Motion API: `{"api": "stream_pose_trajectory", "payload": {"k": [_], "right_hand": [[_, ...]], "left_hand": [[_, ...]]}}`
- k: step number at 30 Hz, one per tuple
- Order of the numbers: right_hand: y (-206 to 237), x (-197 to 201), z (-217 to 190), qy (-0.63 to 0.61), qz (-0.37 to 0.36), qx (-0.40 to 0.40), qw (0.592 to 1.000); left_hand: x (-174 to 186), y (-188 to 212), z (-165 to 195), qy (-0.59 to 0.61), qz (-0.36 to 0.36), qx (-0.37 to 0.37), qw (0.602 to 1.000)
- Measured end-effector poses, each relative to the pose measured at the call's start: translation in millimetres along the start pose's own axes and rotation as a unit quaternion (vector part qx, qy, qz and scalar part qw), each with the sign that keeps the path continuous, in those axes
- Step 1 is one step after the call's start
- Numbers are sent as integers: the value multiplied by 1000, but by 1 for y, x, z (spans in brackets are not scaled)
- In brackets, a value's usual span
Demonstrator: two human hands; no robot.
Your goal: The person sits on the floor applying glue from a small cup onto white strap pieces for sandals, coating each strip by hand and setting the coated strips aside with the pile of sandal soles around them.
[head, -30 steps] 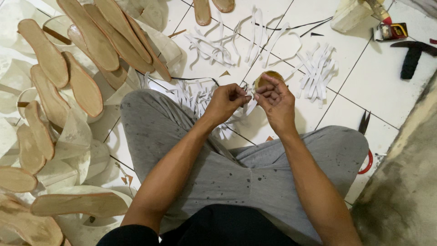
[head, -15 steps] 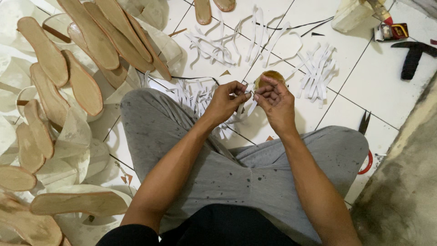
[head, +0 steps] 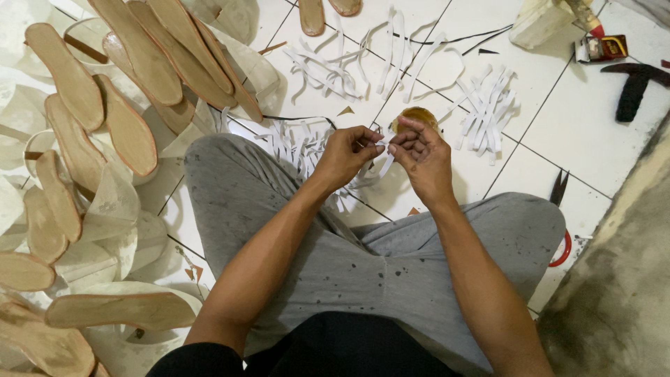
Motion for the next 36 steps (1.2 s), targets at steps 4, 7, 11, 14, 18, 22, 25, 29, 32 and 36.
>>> {"api": "stream_pose_trajectory", "payload": {"k": [4,7,11,14,18,22,25,29,32,36], "right_hand": [[0,0,1,-8,0,4,1000],[0,0,2,-5,2,1,1000],[0,0,1,-2,5,-8,1000],[0,0,0,1,6,-8,1000],[0,0,1,17,8,-15,1000],[0,0,1,-2,6,-10,1000],[0,0,1,-1,6,-11,1000],[0,0,1,4,6,-14,1000],[-1,0,1,7,5,-10,1000],[0,0,1,4,7,-9,1000]], "left_hand": [[1,1,5,-15,3,3,1000],[1,2,7,-17,4,-3,1000],[1,3,8,-18,1,-9,1000],[1,3,9,-27,3,-8,1000],[1,5,11,-26,1,-10,1000],[2,5,13,-33,4,-7,999],[1,5,12,-38,1,2,999],[1,4,10,-28,1,-1,1000],[1,3,8,-24,0,-8,1000],[1,2,6,-24,0,-7,1000]]}}
Point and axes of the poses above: each hand's wrist, its own y-axis away from the middle knuckle, its own x-axis out of the back of the hand, z = x × y, the point moved 5 cm from there along -y, towards the middle knuckle, and after that the axes turned 6 degrees about x, right-handed, at the moved point
